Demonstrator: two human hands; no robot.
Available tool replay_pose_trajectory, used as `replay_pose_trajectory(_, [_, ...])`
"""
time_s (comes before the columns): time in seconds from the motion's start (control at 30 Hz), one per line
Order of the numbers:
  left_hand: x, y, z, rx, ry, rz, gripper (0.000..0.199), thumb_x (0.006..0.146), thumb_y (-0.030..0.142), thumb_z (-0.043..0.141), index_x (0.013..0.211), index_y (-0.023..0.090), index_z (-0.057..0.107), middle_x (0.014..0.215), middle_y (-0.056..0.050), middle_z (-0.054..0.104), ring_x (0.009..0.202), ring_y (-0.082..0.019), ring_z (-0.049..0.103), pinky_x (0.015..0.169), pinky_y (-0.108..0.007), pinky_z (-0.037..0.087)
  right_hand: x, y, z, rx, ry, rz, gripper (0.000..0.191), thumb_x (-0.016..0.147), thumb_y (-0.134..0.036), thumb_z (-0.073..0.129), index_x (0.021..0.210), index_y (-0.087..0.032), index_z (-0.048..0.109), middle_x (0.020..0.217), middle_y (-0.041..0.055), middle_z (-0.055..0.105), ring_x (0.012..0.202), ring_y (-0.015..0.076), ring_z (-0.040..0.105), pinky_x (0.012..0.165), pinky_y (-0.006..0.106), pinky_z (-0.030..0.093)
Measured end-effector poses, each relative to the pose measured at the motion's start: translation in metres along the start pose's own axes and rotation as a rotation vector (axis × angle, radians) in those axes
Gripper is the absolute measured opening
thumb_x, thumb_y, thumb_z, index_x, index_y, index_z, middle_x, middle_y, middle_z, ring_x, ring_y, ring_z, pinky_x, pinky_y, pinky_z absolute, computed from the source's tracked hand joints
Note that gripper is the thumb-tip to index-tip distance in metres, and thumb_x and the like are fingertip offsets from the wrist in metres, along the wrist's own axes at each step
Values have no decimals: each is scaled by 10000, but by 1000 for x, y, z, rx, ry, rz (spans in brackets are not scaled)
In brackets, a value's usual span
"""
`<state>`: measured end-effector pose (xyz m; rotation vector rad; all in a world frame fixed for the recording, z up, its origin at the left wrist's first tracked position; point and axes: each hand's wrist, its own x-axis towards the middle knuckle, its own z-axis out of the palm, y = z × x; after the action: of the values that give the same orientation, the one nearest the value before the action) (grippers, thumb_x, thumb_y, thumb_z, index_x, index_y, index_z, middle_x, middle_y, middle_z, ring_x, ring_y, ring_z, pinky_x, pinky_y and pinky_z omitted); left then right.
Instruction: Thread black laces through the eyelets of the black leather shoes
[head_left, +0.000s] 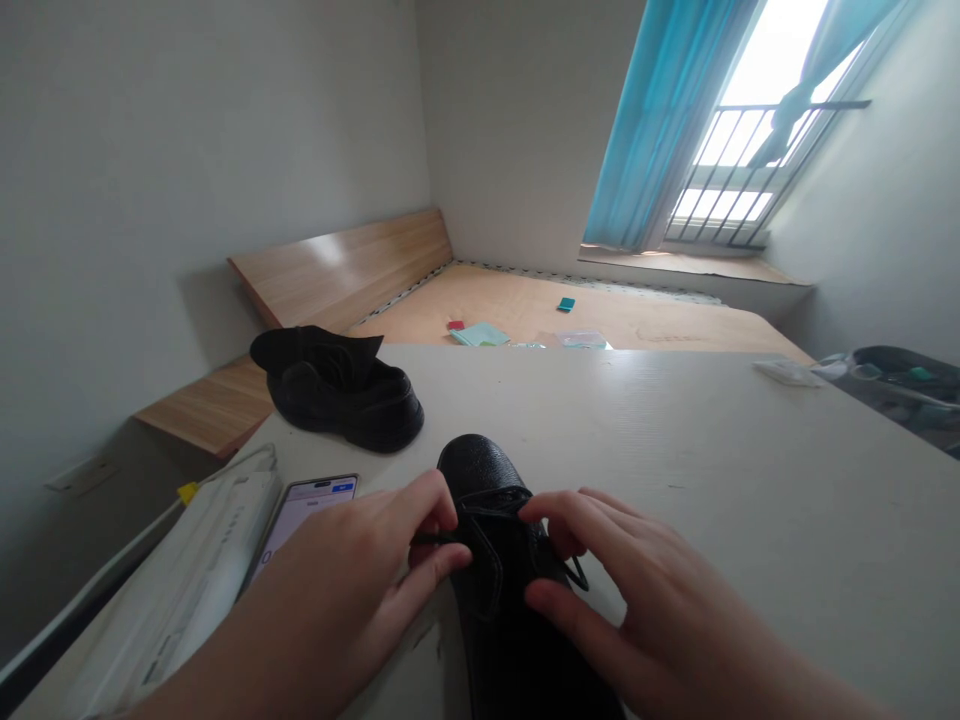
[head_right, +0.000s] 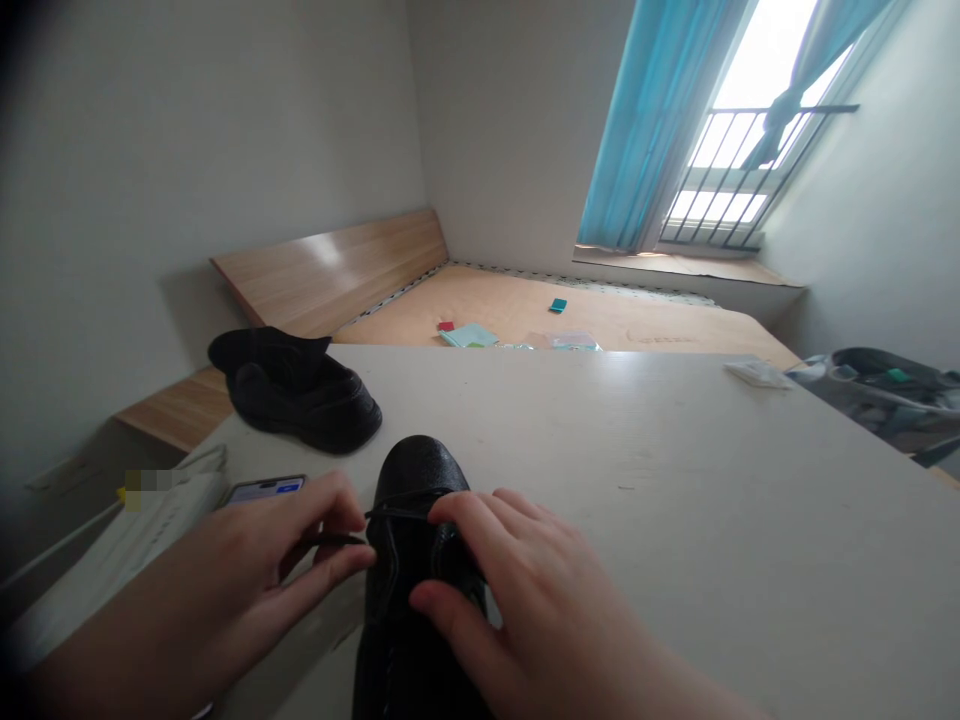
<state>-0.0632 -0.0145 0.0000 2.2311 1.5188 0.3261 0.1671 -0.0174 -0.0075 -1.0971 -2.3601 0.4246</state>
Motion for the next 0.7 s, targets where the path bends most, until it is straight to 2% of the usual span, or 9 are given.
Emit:
replay_pose_trajectory(0.07, [1,-1,1,-40,50,40,94,919,333,499,919,261,559,798,44,665,731,-177,635,606,-277,407,3,-4,1,-51,8,-18,230,862,-163,536,1086,-214,541,869,18,653,799,195,609,659,309,489])
replay_pose_trajectory(0.13, [1,-1,1,-68,40,116,144,947,296,458,1034,308,572,899,62,689,812,-160,655,668,-266,442,5,-7,2,-133,18,-48,184,830,-116,484,969,-195,575,820,35,644,752,210,598,630,321,479])
replay_pose_trajectory(0.23, [0,-2,1,-99,-16,191,283,974,272,423,1201,389,545,1084,86,695,967,-141,654,818,-257,460,7,-12,4,-286,29,-81,171,753,-51,473,782,-193,563,738,41,620,674,212,578,577,314,433])
replay_pose_trajectory(0.33, [-2,-4,-1,-128,-101,183,318,969,282,444,1246,404,542,1162,81,682,1043,-147,635,898,-266,442,10,-16,3,-388,10,-99,212,709,2,519,756,-200,568,686,20,607,601,191,561,527,296,367])
replay_pose_trajectory(0.4, [-2,-3,-5,-159,-148,158,300,960,283,445,1222,380,556,1130,66,687,1021,-156,633,877,-274,445,13,-17,2,-416,-3,-85,229,702,17,548,750,-206,565,654,4,598,556,176,551,502,289,331])
replay_pose_trajectory(0.53, [0,4,-11,-245,-183,88,214,966,355,418,1102,312,577,976,43,686,875,-158,631,738,-264,441,16,-18,-1,-414,-40,-52,233,697,16,571,728,-214,548,621,-10,586,521,168,544,488,281,301])
replay_pose_trajectory(0.63, [0,11,-10,-296,-167,-5,273,960,467,408,950,259,584,780,48,644,715,-149,600,614,-255,398,16,-18,-2,-353,-89,9,191,768,-21,559,763,-212,559,673,0,613,577,179,575,522,288,323])
replay_pose_trajectory(0.7, [-1,15,-9,-279,-146,-60,265,940,453,425,876,242,573,692,52,601,647,-149,570,553,-258,356,16,-18,-4,-308,-122,36,168,806,-45,539,787,-209,565,723,10,619,631,192,580,548,299,337])
